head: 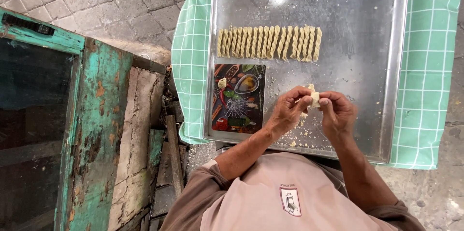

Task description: Weighing small portions of dough on a digital scale, rolling them into thin strips, and twisting them into rope shapes before placing them on a tray.

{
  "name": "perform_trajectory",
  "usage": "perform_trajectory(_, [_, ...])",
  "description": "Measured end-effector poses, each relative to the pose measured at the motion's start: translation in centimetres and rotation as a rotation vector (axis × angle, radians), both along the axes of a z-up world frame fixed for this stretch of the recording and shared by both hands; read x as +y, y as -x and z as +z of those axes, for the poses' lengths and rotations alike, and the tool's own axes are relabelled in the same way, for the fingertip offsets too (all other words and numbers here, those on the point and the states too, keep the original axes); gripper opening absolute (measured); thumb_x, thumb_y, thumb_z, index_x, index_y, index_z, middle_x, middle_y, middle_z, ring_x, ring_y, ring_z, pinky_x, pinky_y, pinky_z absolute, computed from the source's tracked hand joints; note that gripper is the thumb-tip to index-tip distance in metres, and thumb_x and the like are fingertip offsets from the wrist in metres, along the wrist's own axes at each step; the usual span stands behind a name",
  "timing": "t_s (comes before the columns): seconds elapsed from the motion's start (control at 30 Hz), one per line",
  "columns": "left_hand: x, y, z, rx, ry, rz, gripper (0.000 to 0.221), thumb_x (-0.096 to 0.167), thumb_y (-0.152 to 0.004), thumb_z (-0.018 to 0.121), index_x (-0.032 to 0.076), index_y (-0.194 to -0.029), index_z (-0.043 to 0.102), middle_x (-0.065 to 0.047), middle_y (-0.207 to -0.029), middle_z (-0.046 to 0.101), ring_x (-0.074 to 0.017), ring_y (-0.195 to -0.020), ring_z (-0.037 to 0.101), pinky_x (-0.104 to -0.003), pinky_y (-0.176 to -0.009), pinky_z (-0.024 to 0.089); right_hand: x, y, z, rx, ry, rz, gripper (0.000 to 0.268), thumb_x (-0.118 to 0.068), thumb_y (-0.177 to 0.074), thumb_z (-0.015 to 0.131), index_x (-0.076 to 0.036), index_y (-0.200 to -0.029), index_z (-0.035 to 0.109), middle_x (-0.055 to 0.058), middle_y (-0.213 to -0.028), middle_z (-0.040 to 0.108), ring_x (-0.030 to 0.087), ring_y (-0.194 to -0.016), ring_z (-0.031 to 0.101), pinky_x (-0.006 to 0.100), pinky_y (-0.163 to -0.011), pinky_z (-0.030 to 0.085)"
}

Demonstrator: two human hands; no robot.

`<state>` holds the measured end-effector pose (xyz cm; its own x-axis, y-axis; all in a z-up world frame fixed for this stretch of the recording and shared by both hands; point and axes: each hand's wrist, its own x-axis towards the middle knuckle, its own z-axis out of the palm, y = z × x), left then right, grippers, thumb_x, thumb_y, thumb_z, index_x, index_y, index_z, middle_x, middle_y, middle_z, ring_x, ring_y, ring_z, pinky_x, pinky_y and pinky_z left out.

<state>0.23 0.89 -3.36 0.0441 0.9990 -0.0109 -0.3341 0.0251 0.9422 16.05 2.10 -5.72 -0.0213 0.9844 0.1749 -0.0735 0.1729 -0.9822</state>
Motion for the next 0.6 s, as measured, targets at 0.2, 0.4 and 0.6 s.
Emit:
perform_trajectory(0.2, [-0.4,0.4,1.5,0.019,0.089,0.088,0.02,0.021,-0.107,0.066,0.002,-0.113,0.071,-0.006,-0.084,0.069,-0.0083,-0.074,0.065,-0.022,-0.068,0.058,-0.7,1.3,2.7,-0.043,-0.005,0.026,0.03,-0.006,-0.097,0.074,0.01,-0.122,0.066,0.018,-0.112,0.065,0.017,-0.102,0.063,0.031,-0.088,0.056])
perform_trajectory(0.4, [-0.3,1.5,2.1,-0.039,0.073,0.01,0.024,0.024,-0.108,0.066,0.001,-0.109,0.074,-0.006,-0.082,0.069,-0.0085,-0.076,0.063,-0.024,-0.071,0.059,-0.6,1.1,3.3,-0.143,-0.038,0.028,0.017,0.008,-0.098,0.07,0.006,-0.115,0.071,0.012,-0.098,0.066,0.016,-0.093,0.063,0.033,-0.083,0.057])
perform_trajectory(0.6, [-0.4,1.6,0.8,-0.036,0.068,-0.087,0.023,0.022,-0.109,0.064,0.002,-0.107,0.075,-0.009,-0.082,0.071,-0.0129,-0.078,0.068,-0.027,-0.076,0.06,-0.3,0.0,2.3,-0.255,-0.058,0.087,0.012,0.006,-0.098,0.069,0.005,-0.11,0.07,0.015,-0.091,0.068,0.019,-0.086,0.064,0.037,-0.08,0.057])
